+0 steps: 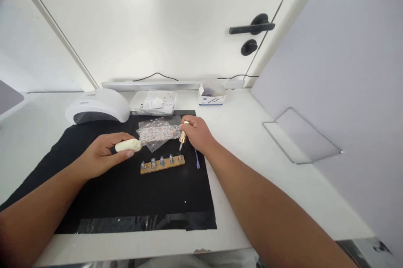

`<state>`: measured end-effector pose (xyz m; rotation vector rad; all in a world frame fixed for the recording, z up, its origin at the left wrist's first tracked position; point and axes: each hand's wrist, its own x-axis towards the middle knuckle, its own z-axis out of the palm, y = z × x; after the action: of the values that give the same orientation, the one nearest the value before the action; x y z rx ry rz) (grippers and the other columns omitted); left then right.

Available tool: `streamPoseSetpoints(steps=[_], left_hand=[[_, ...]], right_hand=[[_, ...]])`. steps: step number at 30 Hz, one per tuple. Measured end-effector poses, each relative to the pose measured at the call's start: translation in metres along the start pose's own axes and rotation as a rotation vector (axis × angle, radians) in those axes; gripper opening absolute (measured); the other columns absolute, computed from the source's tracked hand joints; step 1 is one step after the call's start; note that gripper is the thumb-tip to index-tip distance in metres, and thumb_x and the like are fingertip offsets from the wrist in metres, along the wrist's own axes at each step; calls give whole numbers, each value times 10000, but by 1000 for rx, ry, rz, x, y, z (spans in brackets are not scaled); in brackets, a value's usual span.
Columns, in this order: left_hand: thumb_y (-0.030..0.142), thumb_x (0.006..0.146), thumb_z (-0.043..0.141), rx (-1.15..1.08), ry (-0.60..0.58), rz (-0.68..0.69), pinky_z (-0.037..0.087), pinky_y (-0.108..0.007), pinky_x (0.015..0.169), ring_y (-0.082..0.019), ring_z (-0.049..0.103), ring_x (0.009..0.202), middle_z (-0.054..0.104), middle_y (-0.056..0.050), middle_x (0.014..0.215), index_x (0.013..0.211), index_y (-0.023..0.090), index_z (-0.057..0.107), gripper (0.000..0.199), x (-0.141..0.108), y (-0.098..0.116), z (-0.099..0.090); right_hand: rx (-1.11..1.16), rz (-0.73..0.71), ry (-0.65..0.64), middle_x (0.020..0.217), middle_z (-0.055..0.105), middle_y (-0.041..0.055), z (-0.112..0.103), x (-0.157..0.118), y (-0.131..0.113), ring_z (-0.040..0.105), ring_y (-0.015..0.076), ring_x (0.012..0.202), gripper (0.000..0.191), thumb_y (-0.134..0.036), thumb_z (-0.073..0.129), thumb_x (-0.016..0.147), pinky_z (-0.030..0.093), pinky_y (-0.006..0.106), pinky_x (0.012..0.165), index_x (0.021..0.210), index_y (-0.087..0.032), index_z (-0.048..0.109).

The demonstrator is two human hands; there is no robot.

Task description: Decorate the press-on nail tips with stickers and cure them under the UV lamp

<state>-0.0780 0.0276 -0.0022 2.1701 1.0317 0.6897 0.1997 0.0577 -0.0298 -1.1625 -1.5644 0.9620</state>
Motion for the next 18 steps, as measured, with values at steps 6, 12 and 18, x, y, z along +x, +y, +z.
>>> streamPoseSetpoints(steps=[6, 12, 18], left_hand=[[352, 866, 630, -8, -3, -6, 427, -207, 667, -129, 582, 748, 660, -10, 832, 954, 155, 656, 217, 0, -1, 1], [340, 871, 623, 3, -3, 15, 428, -208, 673, -127, 581, 740, 654, -9, 816, 933, 153, 655, 200, 0, 0, 0], [340, 868, 626, -8, 9, 21, 427, -210, 664, -130, 587, 738, 661, -12, 816, 938, 152, 657, 203, 0, 0, 0]], right_hand=[[4, 12, 32, 488, 327, -50, 0, 0, 0, 324, 122, 527, 204, -272, 511, 677, 245, 284, 535, 515, -214, 401], [49, 4, 19, 501, 318, -53, -1, 1, 2, 321, 121, 527, 201, -290, 504, 693, 254, 283, 538, 534, -216, 405], [58, -18, -36, 517, 327, -55, -1, -1, -2, 312, 114, 521, 183, -293, 500, 682, 257, 287, 545, 539, -210, 421]])
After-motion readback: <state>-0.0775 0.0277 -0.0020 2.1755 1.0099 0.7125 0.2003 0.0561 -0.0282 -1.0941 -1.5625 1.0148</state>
